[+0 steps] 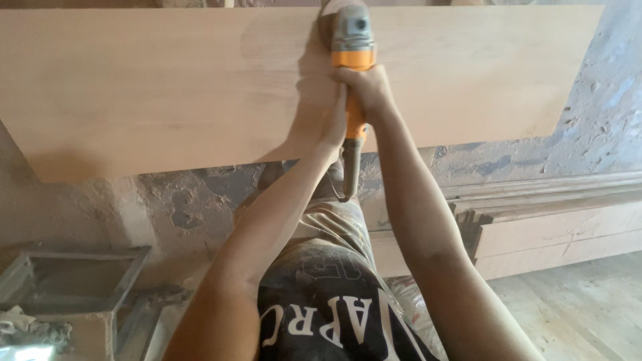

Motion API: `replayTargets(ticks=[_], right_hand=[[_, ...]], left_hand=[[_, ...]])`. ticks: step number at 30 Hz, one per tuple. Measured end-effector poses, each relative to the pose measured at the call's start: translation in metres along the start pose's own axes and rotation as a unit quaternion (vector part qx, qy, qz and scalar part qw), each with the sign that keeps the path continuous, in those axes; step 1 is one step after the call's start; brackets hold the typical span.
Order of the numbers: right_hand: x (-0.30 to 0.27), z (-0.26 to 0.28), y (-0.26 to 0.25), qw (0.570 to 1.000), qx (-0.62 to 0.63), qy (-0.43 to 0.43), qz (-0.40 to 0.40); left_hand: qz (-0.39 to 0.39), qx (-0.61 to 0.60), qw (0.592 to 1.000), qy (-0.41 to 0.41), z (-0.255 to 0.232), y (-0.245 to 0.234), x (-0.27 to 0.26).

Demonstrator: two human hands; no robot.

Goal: The person uses an angle grinder with a sanding disc to smooth the surface of a large wooden plank. They move the tool back and forth across the plank's surface, generating dust, and then place the plank against a stack of other wood pieces.

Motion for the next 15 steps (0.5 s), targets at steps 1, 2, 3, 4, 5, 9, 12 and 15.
replayTargets(ticks=[1, 2, 3, 4, 5, 9, 12, 15], right_hand=[[0.001, -0.002, 0.004, 1.000, -0.023, 0.010, -0.005], [0.001, -0.001, 0.012, 0.999, -0.034, -0.004, 0.004], [0.001, 0.001, 0.019, 0.999, -0.044, -0.018, 0.011], [0.000, 0.004, 0.026, 0.998, -0.054, -0.033, 0.018], [0.001, 0.009, 0.035, 0.994, -0.093, -0.041, 0.031], [-0.001, 0.019, 0.057, 0.977, -0.194, -0.018, 0.089], [-0.003, 0.022, 0.037, 0.971, -0.214, 0.009, 0.109], [-0.001, 0.019, -0.014, 0.974, -0.207, 0.023, 0.090]], left_hand=[[-0.007, -0.015, 1.000, 0.006, -0.001, -0.006, -0.001], [-0.022, -0.036, 0.999, 0.014, -0.003, -0.015, -0.004], [-0.037, -0.055, 0.998, 0.024, -0.004, -0.021, -0.008], [-0.051, -0.071, 0.996, 0.033, -0.005, -0.026, -0.013], [-0.068, -0.091, 0.993, 0.039, -0.008, -0.031, -0.016], [-0.120, -0.158, 0.980, 0.028, -0.003, -0.040, -0.034], [-0.150, -0.155, 0.976, 0.007, 0.013, -0.025, -0.034], [-0.137, -0.151, 0.979, 0.022, 0.035, 0.015, -0.012]])
Point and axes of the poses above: each hand's wrist, its own x-axis towards the middle knuckle, its own y-axis out of the palm, z = x × y, the point moved 5 cm from there along x, towards the middle knuckle, and after that the axes turned 3 degrees about -y, right-handed, at the moved point
